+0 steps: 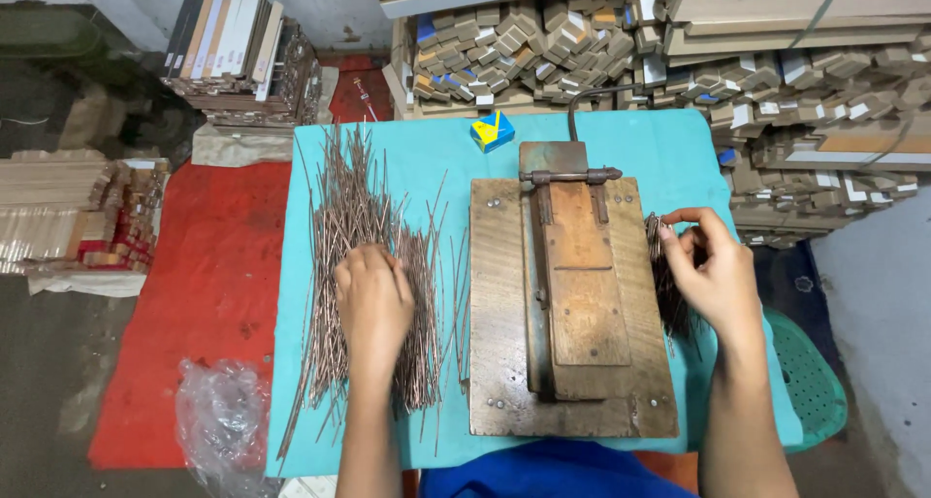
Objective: Manually processing thin metal rods by placing them individually into a wooden jig and pulling a lever.
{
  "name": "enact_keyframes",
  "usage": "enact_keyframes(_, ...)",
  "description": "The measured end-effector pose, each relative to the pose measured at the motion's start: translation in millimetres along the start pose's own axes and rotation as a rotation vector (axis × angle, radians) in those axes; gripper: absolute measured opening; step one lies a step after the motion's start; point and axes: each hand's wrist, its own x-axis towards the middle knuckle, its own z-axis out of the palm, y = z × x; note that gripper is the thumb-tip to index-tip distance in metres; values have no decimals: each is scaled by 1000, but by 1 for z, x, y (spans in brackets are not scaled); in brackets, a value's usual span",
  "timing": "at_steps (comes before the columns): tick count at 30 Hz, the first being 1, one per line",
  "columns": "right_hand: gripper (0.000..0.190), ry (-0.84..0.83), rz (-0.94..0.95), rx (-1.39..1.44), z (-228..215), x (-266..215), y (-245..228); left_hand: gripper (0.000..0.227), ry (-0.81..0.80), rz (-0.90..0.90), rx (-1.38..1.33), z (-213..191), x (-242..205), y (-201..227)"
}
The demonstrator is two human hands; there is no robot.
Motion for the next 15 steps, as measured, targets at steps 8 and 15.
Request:
enact_keyframes(8, 12, 7, -138, 91, -21, 0, -55, 5, 126, 125, -457, -16, -3, 9)
enact_keyframes(15, 14, -90, -274, 117, -26, 5, -84, 17, 186, 232, -622, -26, 3, 13)
